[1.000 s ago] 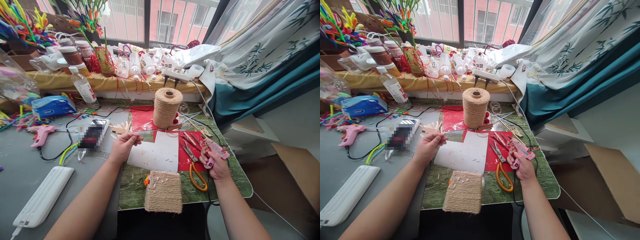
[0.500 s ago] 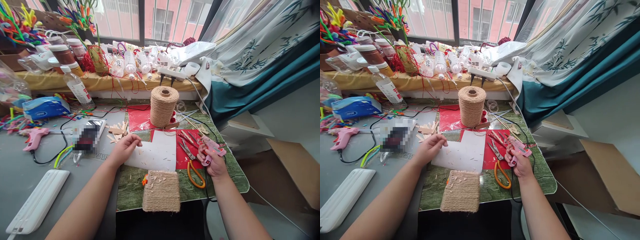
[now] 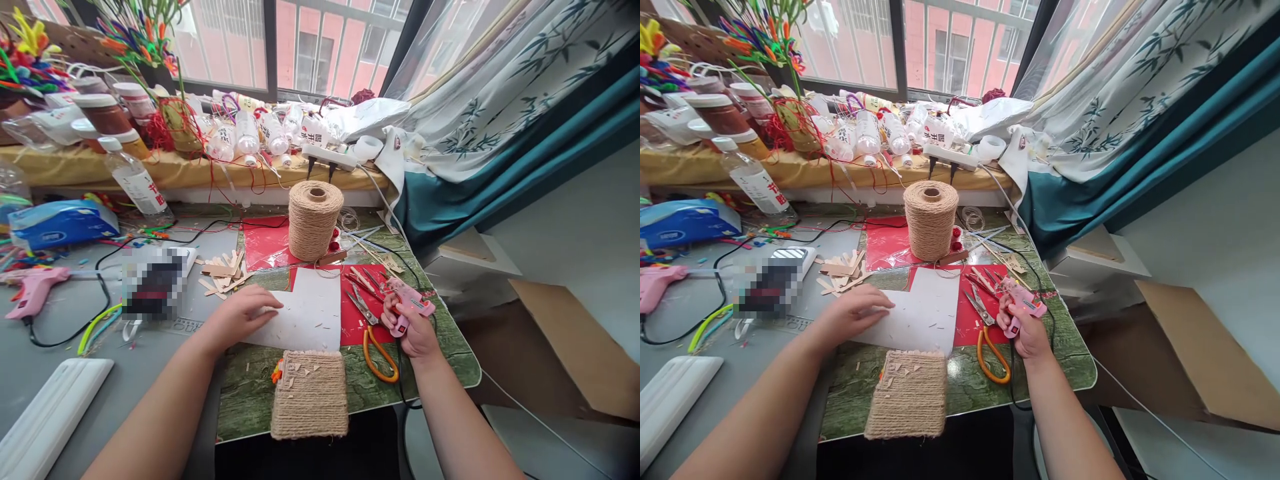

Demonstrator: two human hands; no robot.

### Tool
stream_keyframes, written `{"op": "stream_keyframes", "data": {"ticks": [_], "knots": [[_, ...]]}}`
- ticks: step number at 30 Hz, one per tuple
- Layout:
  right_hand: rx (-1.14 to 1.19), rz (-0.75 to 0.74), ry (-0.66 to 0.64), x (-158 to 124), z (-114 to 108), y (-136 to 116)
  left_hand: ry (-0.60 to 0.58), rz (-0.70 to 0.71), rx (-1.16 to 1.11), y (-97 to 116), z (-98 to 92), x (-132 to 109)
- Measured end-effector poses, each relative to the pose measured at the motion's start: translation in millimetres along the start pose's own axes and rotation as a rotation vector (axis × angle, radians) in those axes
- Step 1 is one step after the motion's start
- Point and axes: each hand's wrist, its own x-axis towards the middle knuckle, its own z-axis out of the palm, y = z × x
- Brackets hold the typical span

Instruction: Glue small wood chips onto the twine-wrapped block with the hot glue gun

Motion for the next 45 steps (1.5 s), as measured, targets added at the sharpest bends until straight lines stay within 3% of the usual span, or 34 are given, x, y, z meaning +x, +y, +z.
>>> {"op": "stream_keyframes", "data": {"ticks": [5,9,15,18,25,36,41,45], "knots": [[-0.008,-0.008,-0.003,0,-1,2,-0.196,0.069,0.027,16,-12.0,-1],[-0.003,-0.008,-0.007,2,-2,3,-0.305,0.071,0.115,20,-5.1,-1],[-0.017,-0.015,-0.01,3,-3,4,-0.351,0.092,0.201,19,4.9,4],[-0.007,-0.014,-0.012,3,-5,4,-0.305,0.073,0.126,20,3.9,5],[0.017,-0.016,-0.005,4,-2,2,-0.021,-0.05,0.072,15,4.6,2],[0.019,-0.026,-0.002,3,0,0,0.032,0.008,0.101,-1,15.5,2],[-0.001,-0.022,-0.004,4,-4,1,0.057,-0.02,0.088,5,14.2,3],[-0.001,-0.038,0.002,4,-2,0,0.07,0.034,0.027,16,16.8,6]]}}
